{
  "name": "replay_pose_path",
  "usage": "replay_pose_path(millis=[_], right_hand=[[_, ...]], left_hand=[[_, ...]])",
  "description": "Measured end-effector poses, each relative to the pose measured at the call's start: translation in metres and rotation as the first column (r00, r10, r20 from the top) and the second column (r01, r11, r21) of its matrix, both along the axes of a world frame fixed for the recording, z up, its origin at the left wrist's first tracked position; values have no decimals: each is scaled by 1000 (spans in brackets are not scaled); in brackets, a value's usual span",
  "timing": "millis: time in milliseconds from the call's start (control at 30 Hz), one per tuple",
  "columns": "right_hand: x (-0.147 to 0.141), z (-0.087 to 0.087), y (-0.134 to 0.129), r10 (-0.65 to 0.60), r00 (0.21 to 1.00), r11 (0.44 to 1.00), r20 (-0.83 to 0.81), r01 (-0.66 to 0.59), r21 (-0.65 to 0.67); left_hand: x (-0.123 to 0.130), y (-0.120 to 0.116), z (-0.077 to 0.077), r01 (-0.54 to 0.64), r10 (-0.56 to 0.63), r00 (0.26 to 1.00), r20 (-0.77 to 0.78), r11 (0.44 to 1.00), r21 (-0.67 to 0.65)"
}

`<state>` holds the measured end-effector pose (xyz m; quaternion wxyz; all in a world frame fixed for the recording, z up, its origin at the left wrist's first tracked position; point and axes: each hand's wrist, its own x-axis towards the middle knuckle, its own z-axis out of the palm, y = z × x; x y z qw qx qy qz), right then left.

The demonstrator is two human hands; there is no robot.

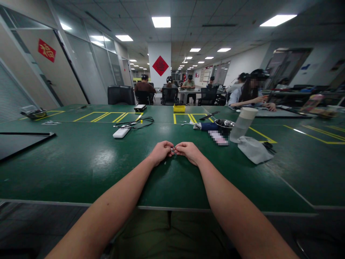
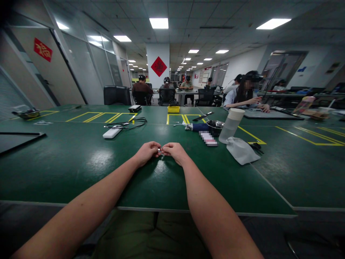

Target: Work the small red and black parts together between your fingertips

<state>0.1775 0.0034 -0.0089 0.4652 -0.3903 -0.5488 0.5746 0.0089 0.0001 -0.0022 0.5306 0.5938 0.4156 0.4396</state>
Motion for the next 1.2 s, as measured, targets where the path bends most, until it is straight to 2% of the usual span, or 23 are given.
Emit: replay_pose_path(millis=[133, 333, 767, 1200], right_hand=[[0, -2, 3, -22, 1000, 999, -17, 21, -49], [0, -2, 3, -18, 1000, 1000, 21, 18, -17], [-1, 0, 1, -4, 999, 1000, 38, 4, -4], [1, -3, 2, 6, 999, 1000, 47, -7, 22]], left_hand=[[0, 1, -2, 10, -11, 1000, 18, 1000, 16], [-1, 3, -8, 41, -43, 998, 54, 998, 46], [0, 3, -5, 20, -20, 1000, -1, 1000, -23], [-1, 4, -6, 26, -20, 996, 83, 997, -72]])
